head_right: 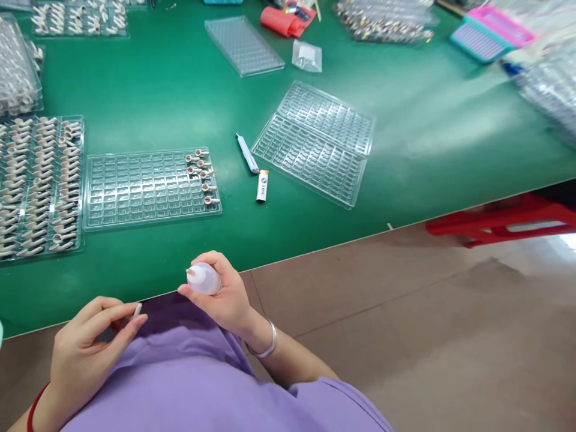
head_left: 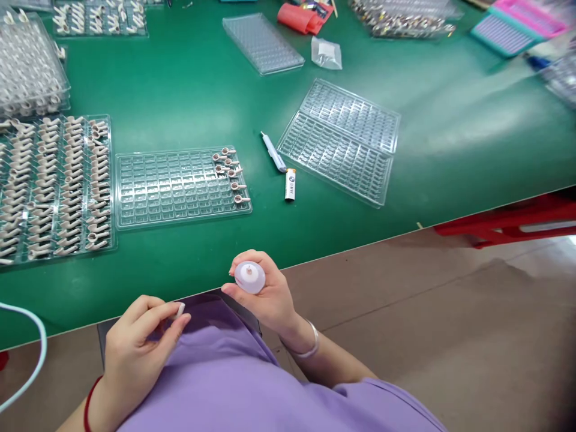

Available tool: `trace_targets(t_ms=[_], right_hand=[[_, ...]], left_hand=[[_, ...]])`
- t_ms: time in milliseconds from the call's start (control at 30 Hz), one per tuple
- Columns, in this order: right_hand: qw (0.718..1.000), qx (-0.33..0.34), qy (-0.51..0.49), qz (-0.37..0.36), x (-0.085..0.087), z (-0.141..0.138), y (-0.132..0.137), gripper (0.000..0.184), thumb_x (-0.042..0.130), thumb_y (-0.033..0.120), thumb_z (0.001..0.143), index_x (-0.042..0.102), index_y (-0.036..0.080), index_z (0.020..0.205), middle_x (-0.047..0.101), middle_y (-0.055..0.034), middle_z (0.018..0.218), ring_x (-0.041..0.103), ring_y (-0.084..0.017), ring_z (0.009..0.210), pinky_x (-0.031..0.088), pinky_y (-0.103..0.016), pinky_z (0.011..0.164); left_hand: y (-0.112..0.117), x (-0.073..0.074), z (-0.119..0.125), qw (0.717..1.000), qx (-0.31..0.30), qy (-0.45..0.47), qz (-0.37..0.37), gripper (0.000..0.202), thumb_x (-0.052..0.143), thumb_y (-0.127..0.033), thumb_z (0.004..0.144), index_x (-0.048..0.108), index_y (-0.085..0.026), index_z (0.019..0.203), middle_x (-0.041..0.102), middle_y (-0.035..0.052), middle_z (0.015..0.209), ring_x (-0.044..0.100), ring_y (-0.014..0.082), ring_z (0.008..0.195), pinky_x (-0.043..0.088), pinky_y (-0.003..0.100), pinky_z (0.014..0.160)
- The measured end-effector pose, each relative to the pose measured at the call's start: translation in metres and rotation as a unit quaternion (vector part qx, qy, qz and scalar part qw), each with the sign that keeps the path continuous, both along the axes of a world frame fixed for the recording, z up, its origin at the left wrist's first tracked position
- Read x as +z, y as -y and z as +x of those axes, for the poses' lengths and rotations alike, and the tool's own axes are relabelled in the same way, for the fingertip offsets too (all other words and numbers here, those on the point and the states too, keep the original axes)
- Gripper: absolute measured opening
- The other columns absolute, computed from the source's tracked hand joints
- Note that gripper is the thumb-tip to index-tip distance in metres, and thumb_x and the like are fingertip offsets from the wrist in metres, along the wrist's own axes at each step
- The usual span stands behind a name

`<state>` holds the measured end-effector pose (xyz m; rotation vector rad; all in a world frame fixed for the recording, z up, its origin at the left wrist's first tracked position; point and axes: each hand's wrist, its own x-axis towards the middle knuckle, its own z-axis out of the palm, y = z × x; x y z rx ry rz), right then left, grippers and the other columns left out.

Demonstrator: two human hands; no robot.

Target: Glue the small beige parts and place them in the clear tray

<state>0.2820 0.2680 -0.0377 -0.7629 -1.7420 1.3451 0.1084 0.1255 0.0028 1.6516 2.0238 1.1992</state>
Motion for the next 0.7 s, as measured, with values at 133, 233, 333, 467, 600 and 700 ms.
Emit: trace_targets(t_ms=[133, 233, 333, 467, 600, 700], right_hand=[[0.999, -0.031, 0.005, -0.016, 0.001, 0.002, -0.009, 0.029, 0.079, 0.031, 0.076, 0.057, 0.024, 0.094, 0.061, 0.0012, 0.084, 0.057, -0.012, 0.069, 0.050, -0.024, 0.060], [0.996, -0.078, 0.001, -0.029, 0.002, 0.001, -0.023, 0.032, 0.080, 0.033, 0.074, 0.057, 0.024, 0.095, 0.061, 0.0014, 0.084, 0.058, -0.012, 0.070, 0.051, -0.025, 0.062], [0.993, -0.109, -0.007, -0.054, 0.000, 0.000, -0.037, 0.037, 0.081, 0.034, 0.072, 0.056, 0.023, 0.096, 0.060, 0.0020, 0.083, 0.057, -0.012, 0.069, 0.051, -0.025, 0.062], [0.991, -0.106, -0.015, -0.078, -0.008, -0.001, -0.043, 0.041, 0.081, 0.038, 0.070, 0.055, 0.023, 0.097, 0.060, 0.0018, 0.082, 0.057, -0.012, 0.067, 0.051, -0.024, 0.061], [0.990, -0.106, -0.024, -0.085, -0.011, -0.001, -0.041, 0.041, 0.082, 0.037, 0.069, 0.055, 0.023, 0.097, 0.060, 0.0017, 0.082, 0.058, -0.012, 0.067, 0.052, -0.024, 0.061], [0.990, -0.105, -0.026, -0.088, -0.011, -0.001, -0.040, 0.041, 0.082, 0.036, 0.069, 0.056, 0.023, 0.097, 0.060, 0.0019, 0.082, 0.058, -0.011, 0.066, 0.051, -0.023, 0.060]], left_hand=[[-0.019, 0.004, -0.002, 0.999, -0.011, -0.045, 0.028, 0.012, 0.071, -0.015, 0.083, 0.071, -0.020, 0.094, 0.063, -0.0017, 0.077, 0.059, 0.0069, 0.060, 0.049, 0.017, 0.055], [-0.054, 0.008, -0.011, 0.993, -0.010, -0.104, 0.049, 0.008, 0.068, -0.020, 0.086, 0.073, -0.021, 0.093, 0.067, -0.0005, 0.079, 0.063, 0.0095, 0.065, 0.051, 0.020, 0.062], [-0.110, 0.014, -0.025, 0.986, -0.017, -0.159, 0.050, 0.015, 0.061, -0.026, 0.091, 0.075, -0.022, 0.093, 0.071, 0.0017, 0.084, 0.066, 0.0139, 0.073, 0.051, 0.024, 0.068], [-0.187, 0.022, -0.037, 0.977, -0.026, -0.209, -0.017, 0.024, 0.054, -0.025, 0.093, 0.076, -0.019, 0.099, 0.074, 0.0071, 0.094, 0.068, 0.0213, 0.087, 0.051, 0.031, 0.077], [-0.230, 0.020, -0.035, 0.962, -0.054, -0.249, -0.102, 0.026, 0.053, -0.017, 0.090, 0.077, -0.016, 0.098, 0.074, 0.0108, 0.095, 0.068, 0.0252, 0.090, 0.050, 0.035, 0.080], [-0.244, 0.014, -0.029, 0.957, -0.069, -0.257, -0.116, 0.027, 0.052, -0.013, 0.088, 0.077, -0.015, 0.095, 0.073, 0.0119, 0.094, 0.068, 0.0256, 0.089, 0.050, 0.036, 0.079]])
